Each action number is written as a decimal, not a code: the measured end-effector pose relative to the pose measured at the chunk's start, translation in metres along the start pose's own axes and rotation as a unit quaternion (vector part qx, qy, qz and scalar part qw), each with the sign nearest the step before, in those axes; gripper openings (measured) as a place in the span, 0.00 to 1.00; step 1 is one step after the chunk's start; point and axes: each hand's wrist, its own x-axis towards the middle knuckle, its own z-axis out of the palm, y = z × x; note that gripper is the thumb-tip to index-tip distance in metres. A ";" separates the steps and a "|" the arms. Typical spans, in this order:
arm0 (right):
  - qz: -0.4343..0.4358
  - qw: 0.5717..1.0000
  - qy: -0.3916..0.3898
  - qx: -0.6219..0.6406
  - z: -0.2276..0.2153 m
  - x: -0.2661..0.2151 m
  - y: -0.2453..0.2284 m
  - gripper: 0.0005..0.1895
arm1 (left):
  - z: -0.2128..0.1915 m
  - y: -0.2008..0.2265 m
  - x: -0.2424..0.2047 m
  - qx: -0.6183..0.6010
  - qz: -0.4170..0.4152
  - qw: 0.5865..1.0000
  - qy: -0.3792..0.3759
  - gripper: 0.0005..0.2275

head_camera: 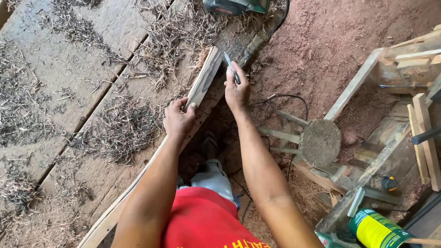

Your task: The person holds a long, curved piece of wood against a wooden workbench and uses a black marker to draw a line along its edge. The person repositions the wood several times to mark different sections.

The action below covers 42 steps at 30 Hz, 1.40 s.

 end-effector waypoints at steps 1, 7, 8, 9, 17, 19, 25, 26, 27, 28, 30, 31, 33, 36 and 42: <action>0.000 1.000 0.000 -0.001 0.000 0.001 -0.003 0.21 | 0.000 0.001 0.001 -0.001 0.000 1.000 -0.001 0.17; 0.037 0.998 0.014 -0.048 -0.005 -0.004 -0.017 0.19 | -0.002 0.004 0.000 -0.005 -0.009 1.000 -0.007 0.16; -0.051 0.993 0.044 -0.093 -0.005 -0.005 -0.010 0.17 | -0.001 0.002 0.001 -0.008 -0.009 1.000 -0.005 0.16; -0.139 0.978 0.071 -0.137 -0.005 -0.005 -0.003 0.16 | 0.000 0.001 0.001 -0.010 -0.008 1.000 -0.003 0.16; -0.070 0.983 -0.069 -0.155 -0.019 -0.102 -0.051 0.15 | 0.000 0.001 0.000 -0.022 -0.024 0.999 -0.010 0.16; -0.080 0.979 -0.093 -0.163 -0.019 -0.112 -0.041 0.15 | 0.003 -0.003 0.002 -0.027 -0.009 1.000 0.003 0.16; 0.024 0.993 0.011 -0.112 -0.030 -0.017 -0.016 0.18 | 0.001 -0.001 0.000 -0.024 -0.007 1.000 -0.010 0.17; 0.006 0.995 0.012 -0.102 -0.027 -0.003 -0.008 0.18 | 0.002 -0.002 0.000 -0.028 0.001 1.000 -0.001 0.17; -0.012 0.996 0.013 -0.091 -0.023 0.012 0.000 0.18 | 0.003 -0.003 0.000 -0.032 0.009 0.999 0.008 0.17; -0.010 0.996 0.014 -0.091 -0.021 0.014 -0.001 0.18 | 0.005 -0.005 0.002 -0.030 0.011 0.999 0.006 0.17; -0.056 0.993 0.006 -0.108 -0.016 0.014 -0.002 0.17 | 0.009 -0.011 0.003 -0.041 0.018 0.999 0.015 0.17; -0.053 0.993 0.007 -0.107 -0.014 0.010 -0.005 0.17 | 0.008 -0.009 0.003 -0.038 0.019 0.999 0.013 0.17; -0.056 0.989 0.003 -0.135 -0.012 0.003 -0.012 0.17 | 0.006 -0.006 0.002 -0.037 0.009 0.999 0.007 0.17; -0.040 0.985 -0.013 -0.168 -0.021 -0.019 -0.043 0.15 | 0.009 -0.011 0.004 -0.036 0.009 0.999 0.010 0.17; -0.045 0.987 0.030 -0.150 -0.018 0.005 -0.029 0.16 | 0.011 -0.013 0.004 -0.038 0.006 0.999 0.013 0.16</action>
